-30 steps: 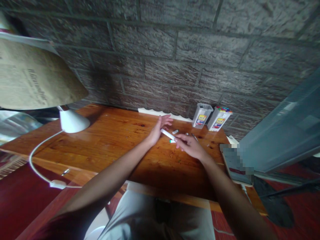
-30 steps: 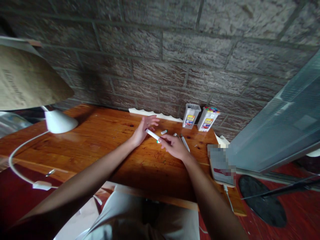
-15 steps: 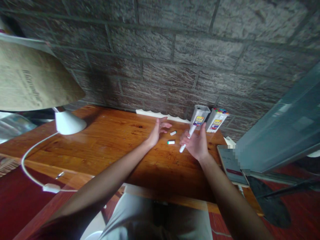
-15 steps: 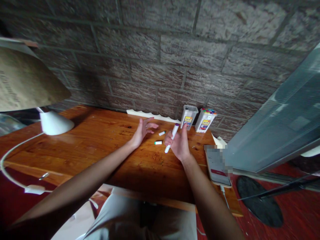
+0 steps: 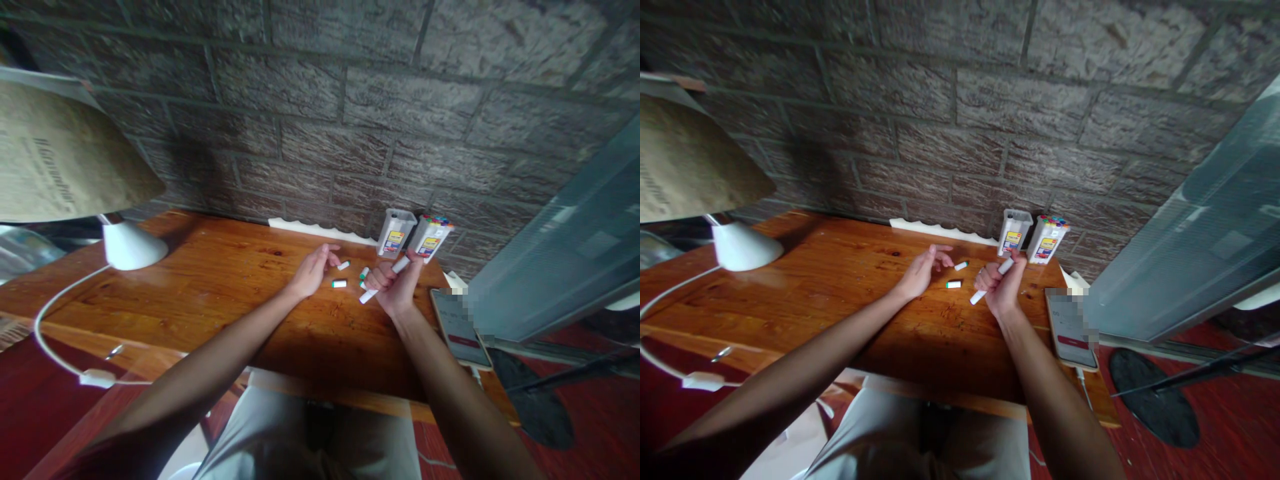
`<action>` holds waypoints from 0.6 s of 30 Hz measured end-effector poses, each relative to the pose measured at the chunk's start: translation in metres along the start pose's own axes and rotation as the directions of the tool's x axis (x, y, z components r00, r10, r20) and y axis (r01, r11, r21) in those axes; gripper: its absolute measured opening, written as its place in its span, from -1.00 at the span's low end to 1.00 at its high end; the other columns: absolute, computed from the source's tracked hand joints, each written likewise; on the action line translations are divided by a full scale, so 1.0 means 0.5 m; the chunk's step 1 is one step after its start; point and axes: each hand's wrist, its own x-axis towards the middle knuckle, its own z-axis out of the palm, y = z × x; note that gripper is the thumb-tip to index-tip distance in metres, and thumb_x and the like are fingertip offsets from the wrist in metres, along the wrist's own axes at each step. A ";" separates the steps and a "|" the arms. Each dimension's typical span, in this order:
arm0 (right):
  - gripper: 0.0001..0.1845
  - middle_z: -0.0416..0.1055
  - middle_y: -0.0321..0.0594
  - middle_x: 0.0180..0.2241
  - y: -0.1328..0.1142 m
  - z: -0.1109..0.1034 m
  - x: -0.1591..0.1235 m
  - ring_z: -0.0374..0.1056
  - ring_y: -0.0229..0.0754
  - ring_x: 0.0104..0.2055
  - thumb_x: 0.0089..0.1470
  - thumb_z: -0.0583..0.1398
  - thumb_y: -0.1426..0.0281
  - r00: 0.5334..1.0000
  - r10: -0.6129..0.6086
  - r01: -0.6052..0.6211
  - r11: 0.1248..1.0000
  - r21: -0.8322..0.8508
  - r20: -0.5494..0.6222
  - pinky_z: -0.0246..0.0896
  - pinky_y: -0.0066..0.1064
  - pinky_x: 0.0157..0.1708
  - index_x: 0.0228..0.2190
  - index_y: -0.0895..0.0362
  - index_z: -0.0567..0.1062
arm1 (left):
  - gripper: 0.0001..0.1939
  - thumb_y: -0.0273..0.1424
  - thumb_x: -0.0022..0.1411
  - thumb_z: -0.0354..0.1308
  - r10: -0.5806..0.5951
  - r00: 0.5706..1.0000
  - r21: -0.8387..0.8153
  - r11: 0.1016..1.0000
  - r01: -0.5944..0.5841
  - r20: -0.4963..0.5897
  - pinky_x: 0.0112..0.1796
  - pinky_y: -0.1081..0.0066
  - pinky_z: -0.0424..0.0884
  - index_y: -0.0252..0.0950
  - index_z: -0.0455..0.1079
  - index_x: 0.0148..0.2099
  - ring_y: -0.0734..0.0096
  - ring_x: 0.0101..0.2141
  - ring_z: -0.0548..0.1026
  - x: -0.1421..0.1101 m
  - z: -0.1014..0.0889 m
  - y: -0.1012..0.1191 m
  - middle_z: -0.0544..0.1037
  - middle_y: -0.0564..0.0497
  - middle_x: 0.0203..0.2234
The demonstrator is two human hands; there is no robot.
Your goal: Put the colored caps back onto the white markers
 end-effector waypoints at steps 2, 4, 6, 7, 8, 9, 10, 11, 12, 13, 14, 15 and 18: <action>-0.30 -0.26 -0.44 -0.80 0.000 -0.002 0.002 -0.30 -0.32 -0.71 -0.04 -0.14 -0.30 0.999 -0.034 0.034 0.999 -0.036 0.010 -0.13 -0.36 -0.67 -0.79 -0.01 -0.08 | -0.45 -0.01 0.35 -0.11 0.018 0.999 0.047 0.999 -0.020 0.043 -0.30 0.40 0.36 -0.33 0.50 -0.26 0.39 -0.37 0.45 -0.003 0.000 0.011 0.58 -0.09 -0.33; -0.31 -0.21 -0.43 -0.77 -0.001 -0.006 0.003 -0.25 -0.31 -0.69 0.00 -0.12 -0.27 0.996 -0.083 0.084 0.996 -0.040 0.017 -0.01 -0.33 -0.61 -0.77 0.01 -0.03 | -0.54 -0.05 0.31 0.00 0.024 0.990 0.104 0.994 -0.039 0.142 -0.37 0.45 0.33 -0.32 0.51 -0.28 0.44 -0.48 0.41 -0.009 0.003 0.022 0.55 -0.01 -0.47; -0.34 -0.16 -0.42 -0.73 -0.004 -0.009 0.002 -0.17 -0.29 -0.66 0.02 -0.08 -0.24 0.991 -0.135 0.135 0.991 -0.015 -0.003 0.10 -0.31 -0.53 -0.74 0.02 0.02 | -0.59 -0.09 0.30 0.05 0.032 0.965 0.125 0.990 -0.066 0.260 -0.43 0.47 0.30 -0.32 0.52 -0.32 0.48 -0.54 0.38 -0.014 0.007 0.031 0.54 0.02 -0.53; -0.35 -0.14 -0.41 -0.71 -0.005 -0.009 0.001 -0.13 -0.28 -0.64 0.03 -0.07 -0.22 0.988 -0.153 0.153 0.988 0.010 -0.018 0.15 -0.29 -0.49 -0.73 0.03 0.04 | -0.61 -0.11 0.30 0.06 0.048 0.951 0.115 0.989 -0.087 0.307 -0.44 0.48 0.29 -0.32 0.53 -0.30 0.49 -0.54 0.39 -0.017 0.009 0.034 0.55 0.03 -0.53; -0.37 -0.11 -0.40 -0.70 -0.006 -0.009 -0.001 -0.08 -0.26 -0.63 0.04 -0.06 -0.20 0.986 -0.161 0.162 0.986 0.041 -0.031 0.18 -0.27 -0.45 -0.72 0.03 0.06 | -0.63 -0.13 0.29 0.08 0.069 0.936 0.100 0.989 -0.110 0.346 -0.45 0.48 0.30 -0.31 0.54 -0.27 0.48 -0.54 0.41 -0.019 0.012 0.036 0.56 0.02 -0.51; -0.38 -0.07 -0.38 -0.69 -0.006 -0.007 -0.003 -0.03 -0.25 -0.61 0.05 -0.06 -0.19 0.986 -0.161 0.164 0.984 0.075 -0.043 0.21 -0.26 -0.41 -0.71 0.03 0.07 | -0.65 -0.14 0.28 0.10 0.090 0.922 0.084 0.988 -0.130 0.376 -0.44 0.48 0.31 -0.30 0.55 -0.23 0.46 -0.52 0.43 -0.021 0.014 0.037 0.58 0.01 -0.48; -0.39 -0.03 -0.36 -0.68 -0.006 -0.005 -0.004 0.03 -0.23 -0.58 0.06 -0.06 -0.17 0.987 -0.154 0.158 0.981 0.108 -0.051 0.23 -0.25 -0.38 -0.70 0.03 0.09 | -0.67 -0.15 0.27 0.11 0.103 0.910 0.073 0.987 -0.144 0.400 -0.43 0.47 0.32 -0.30 0.56 -0.20 0.44 -0.50 0.45 -0.023 0.015 0.036 0.60 0.00 -0.46; -0.39 0.03 -0.33 -0.66 -0.006 -0.003 -0.005 0.10 -0.21 -0.55 0.07 -0.06 -0.17 0.988 -0.143 0.149 0.980 0.134 -0.055 0.26 -0.23 -0.35 -0.70 0.04 0.10 | -0.67 -0.16 0.26 0.13 0.107 0.901 0.065 0.987 -0.147 0.419 -0.42 0.46 0.33 -0.29 0.57 -0.18 0.42 -0.48 0.47 -0.023 0.017 0.036 0.61 0.00 -0.44; -0.40 0.10 -0.30 -0.64 -0.005 -0.002 -0.005 0.17 -0.19 -0.51 0.07 -0.06 -0.16 0.989 -0.134 0.140 0.979 0.149 -0.055 0.28 -0.23 -0.31 -0.69 0.04 0.13 | -0.68 -0.17 0.25 0.14 0.100 0.896 0.057 0.989 -0.137 0.432 -0.41 0.45 0.34 -0.29 0.57 -0.18 0.41 -0.47 0.47 -0.024 0.018 0.034 0.61 -0.01 -0.44; -0.41 0.17 -0.27 -0.61 -0.004 -0.003 -0.003 0.23 -0.18 -0.46 0.08 -0.04 -0.14 0.989 -0.133 0.141 0.978 0.156 -0.062 0.30 -0.23 -0.29 -0.68 0.05 0.16 | -0.68 -0.17 0.24 0.15 0.083 0.898 0.046 0.992 -0.114 0.432 -0.41 0.45 0.34 -0.30 0.57 -0.19 0.40 -0.46 0.47 -0.024 0.019 0.032 0.60 -0.02 -0.44; -0.44 0.23 -0.25 -0.58 -0.002 -0.005 0.000 0.28 -0.17 -0.42 0.08 -0.01 -0.13 0.987 -0.141 0.151 0.977 0.151 -0.078 0.32 -0.24 -0.27 -0.65 0.05 0.20 | -0.67 -0.17 0.23 0.16 0.063 0.908 0.030 0.996 -0.083 0.415 -0.42 0.45 0.33 -0.31 0.57 -0.20 0.41 -0.47 0.47 -0.023 0.020 0.029 0.60 -0.02 -0.44; -0.47 0.28 -0.25 -0.55 0.001 -0.009 0.005 0.32 -0.17 -0.39 0.07 0.03 -0.11 0.983 -0.153 0.167 0.977 0.134 -0.106 0.32 -0.27 -0.28 -0.62 0.06 0.24 | -0.67 -0.16 0.22 0.18 0.042 0.924 0.012 0.999 -0.051 0.380 -0.43 0.46 0.32 -0.33 0.57 -0.20 0.42 -0.48 0.45 -0.022 0.020 0.026 0.59 -0.03 -0.45; -0.57 0.36 -0.30 -0.53 0.011 -0.027 0.022 0.33 -0.24 -0.46 0.03 0.13 -0.05 0.949 -0.181 0.196 0.980 0.032 -0.260 0.29 -0.38 -0.42 -0.52 0.06 0.34 | -0.67 -0.18 0.13 0.27 0.000 0.976 -0.033 0.999 0.007 0.218 -0.45 0.48 0.28 -0.34 0.55 -0.18 0.47 -0.50 0.41 -0.017 0.019 0.018 0.57 0.00 -0.45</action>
